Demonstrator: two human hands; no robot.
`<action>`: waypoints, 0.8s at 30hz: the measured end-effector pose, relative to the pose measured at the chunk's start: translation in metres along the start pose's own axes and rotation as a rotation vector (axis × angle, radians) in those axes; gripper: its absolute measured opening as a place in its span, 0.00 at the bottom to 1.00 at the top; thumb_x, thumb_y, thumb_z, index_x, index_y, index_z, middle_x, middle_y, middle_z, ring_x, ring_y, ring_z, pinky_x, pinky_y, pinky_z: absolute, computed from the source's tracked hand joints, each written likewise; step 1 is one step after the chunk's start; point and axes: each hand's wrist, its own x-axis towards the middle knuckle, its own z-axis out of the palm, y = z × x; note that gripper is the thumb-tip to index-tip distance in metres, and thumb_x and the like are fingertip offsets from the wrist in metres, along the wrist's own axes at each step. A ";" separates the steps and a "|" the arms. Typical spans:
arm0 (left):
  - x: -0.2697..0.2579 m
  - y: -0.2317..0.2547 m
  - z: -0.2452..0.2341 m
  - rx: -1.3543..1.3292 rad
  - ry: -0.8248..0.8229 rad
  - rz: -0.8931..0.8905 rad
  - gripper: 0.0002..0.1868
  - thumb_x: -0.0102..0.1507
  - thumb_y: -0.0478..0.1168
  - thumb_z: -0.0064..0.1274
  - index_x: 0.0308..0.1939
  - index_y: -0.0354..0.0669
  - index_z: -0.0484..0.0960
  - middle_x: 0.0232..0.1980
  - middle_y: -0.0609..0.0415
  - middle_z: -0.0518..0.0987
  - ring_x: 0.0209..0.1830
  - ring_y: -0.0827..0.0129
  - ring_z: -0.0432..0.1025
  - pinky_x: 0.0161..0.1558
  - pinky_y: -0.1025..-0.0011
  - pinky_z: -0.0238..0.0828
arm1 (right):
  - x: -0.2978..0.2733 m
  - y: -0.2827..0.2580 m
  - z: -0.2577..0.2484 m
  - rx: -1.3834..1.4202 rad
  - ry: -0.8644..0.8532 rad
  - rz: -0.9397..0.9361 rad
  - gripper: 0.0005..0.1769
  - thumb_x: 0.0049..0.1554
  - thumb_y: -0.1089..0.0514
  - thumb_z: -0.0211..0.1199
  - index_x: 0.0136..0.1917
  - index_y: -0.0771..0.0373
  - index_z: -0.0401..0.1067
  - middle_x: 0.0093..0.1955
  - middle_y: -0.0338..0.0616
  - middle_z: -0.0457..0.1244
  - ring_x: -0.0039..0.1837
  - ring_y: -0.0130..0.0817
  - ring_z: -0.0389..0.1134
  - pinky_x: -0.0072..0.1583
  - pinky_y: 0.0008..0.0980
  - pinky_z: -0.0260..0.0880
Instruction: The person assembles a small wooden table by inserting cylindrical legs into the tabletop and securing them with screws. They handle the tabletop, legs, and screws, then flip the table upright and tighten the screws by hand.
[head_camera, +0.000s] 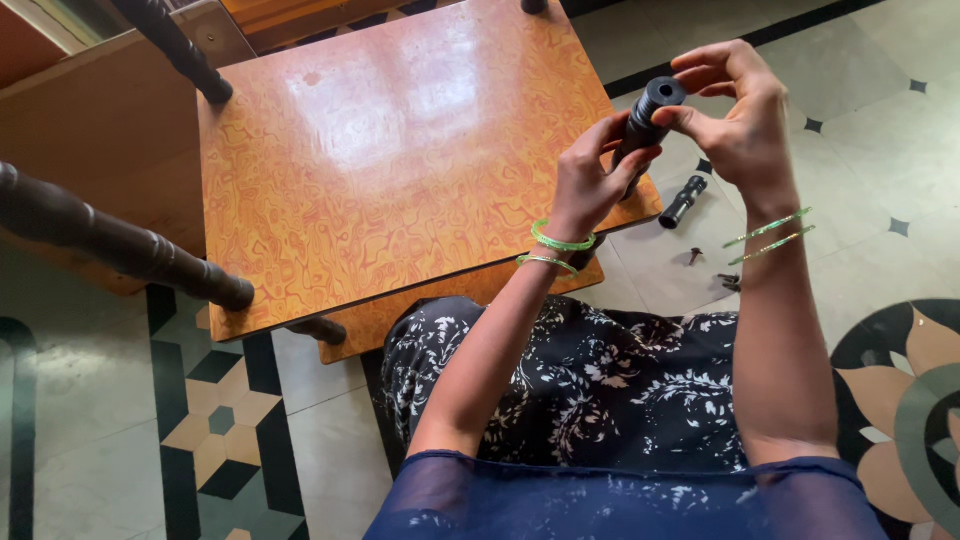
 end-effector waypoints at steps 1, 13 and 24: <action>0.000 0.000 0.000 0.003 0.000 0.004 0.26 0.59 0.41 0.68 0.58 0.35 0.79 0.51 0.46 0.85 0.50 0.63 0.84 0.51 0.68 0.81 | 0.000 0.001 0.000 0.125 -0.016 0.017 0.22 0.58 0.67 0.71 0.64 0.66 0.69 0.61 0.44 0.68 0.65 0.33 0.70 0.67 0.33 0.68; -0.001 -0.001 -0.002 0.008 -0.006 0.012 0.26 0.59 0.39 0.68 0.59 0.36 0.79 0.52 0.46 0.85 0.51 0.62 0.83 0.53 0.68 0.81 | -0.001 0.007 0.005 0.423 -0.037 0.079 0.19 0.61 0.66 0.66 0.64 0.64 0.67 0.65 0.39 0.65 0.70 0.30 0.67 0.70 0.31 0.66; 0.000 0.000 -0.002 -0.007 -0.013 0.010 0.26 0.58 0.40 0.68 0.57 0.36 0.79 0.51 0.46 0.85 0.50 0.62 0.84 0.52 0.67 0.82 | 0.002 -0.002 0.009 0.233 -0.012 0.040 0.24 0.58 0.68 0.71 0.65 0.68 0.68 0.64 0.47 0.65 0.68 0.34 0.69 0.72 0.34 0.70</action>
